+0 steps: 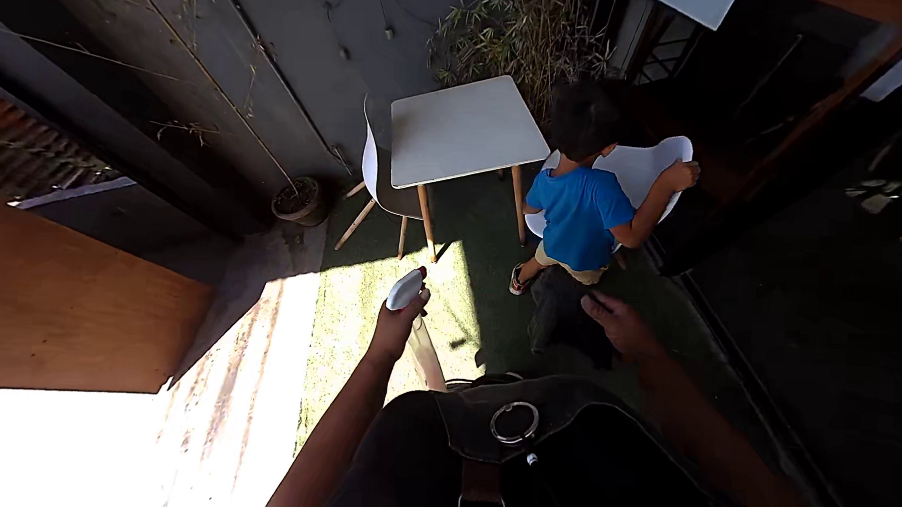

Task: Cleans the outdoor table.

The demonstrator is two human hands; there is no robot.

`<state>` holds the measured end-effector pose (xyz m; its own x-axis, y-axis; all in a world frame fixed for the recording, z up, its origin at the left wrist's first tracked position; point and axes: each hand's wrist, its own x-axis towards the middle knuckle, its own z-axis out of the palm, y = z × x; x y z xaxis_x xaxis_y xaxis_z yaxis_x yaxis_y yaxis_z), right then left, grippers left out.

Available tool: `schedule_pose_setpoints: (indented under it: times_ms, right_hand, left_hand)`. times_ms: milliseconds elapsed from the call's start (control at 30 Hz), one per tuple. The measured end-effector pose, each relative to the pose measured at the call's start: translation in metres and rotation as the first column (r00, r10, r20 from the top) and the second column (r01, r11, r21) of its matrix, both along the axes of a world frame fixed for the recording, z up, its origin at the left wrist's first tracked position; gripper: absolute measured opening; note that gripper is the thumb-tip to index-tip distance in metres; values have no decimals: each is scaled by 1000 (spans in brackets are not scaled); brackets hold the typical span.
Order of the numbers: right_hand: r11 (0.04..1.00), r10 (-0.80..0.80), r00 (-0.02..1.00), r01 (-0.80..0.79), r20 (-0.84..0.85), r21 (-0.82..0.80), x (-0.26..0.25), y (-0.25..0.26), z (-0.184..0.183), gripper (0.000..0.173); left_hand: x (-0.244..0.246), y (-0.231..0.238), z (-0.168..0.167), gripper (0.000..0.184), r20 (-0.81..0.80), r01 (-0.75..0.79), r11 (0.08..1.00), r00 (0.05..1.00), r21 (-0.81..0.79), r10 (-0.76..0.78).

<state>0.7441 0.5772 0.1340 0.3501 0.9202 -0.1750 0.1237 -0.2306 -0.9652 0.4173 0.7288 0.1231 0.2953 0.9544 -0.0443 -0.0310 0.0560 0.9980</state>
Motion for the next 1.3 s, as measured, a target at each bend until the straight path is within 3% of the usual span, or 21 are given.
schedule_pose_setpoints:
  times_ms: [167,400,567,733,933,1100,1200,1300]
  right_hand:
    - [995,-98,995,98,-32,11,53,84,-6,30]
    - [998,-58,998,58,35,-15,71,211,-13,29]
    - [990,-111,993,113,28,-80,77,301,-20,28]
    - [965,-245,970,244,4,-94,78,371,-22,26]
    - [940,-327,944,320,-50,-118,80,426,-30,25]
    - [937,-334,941,326,-47,-124,108,468,-38,25]
    - [942,-320,947,315,-26,-115,128,498,-38,24]
    - [955,-280,960,278,-10,-102,153,530,-41,22]
  left_hand:
    - [28,90,-3,38,36,-112,992,993,-61,115]
    - [66,221,-33,33,-53,-207,969,978,-135,202]
    - [84,366,-61,34,-313,-188,972,940,-143,136]
    - [124,467,-76,41,-689,8,994,720,-112,-83]
    - [158,525,-72,41,-551,269,947,771,-175,-320]
    - [178,570,-60,38,-627,145,982,755,-122,-190]
    - [174,600,-59,44,-633,159,973,739,-168,-230]
    - [172,619,-55,39,-695,113,975,686,-190,-215]
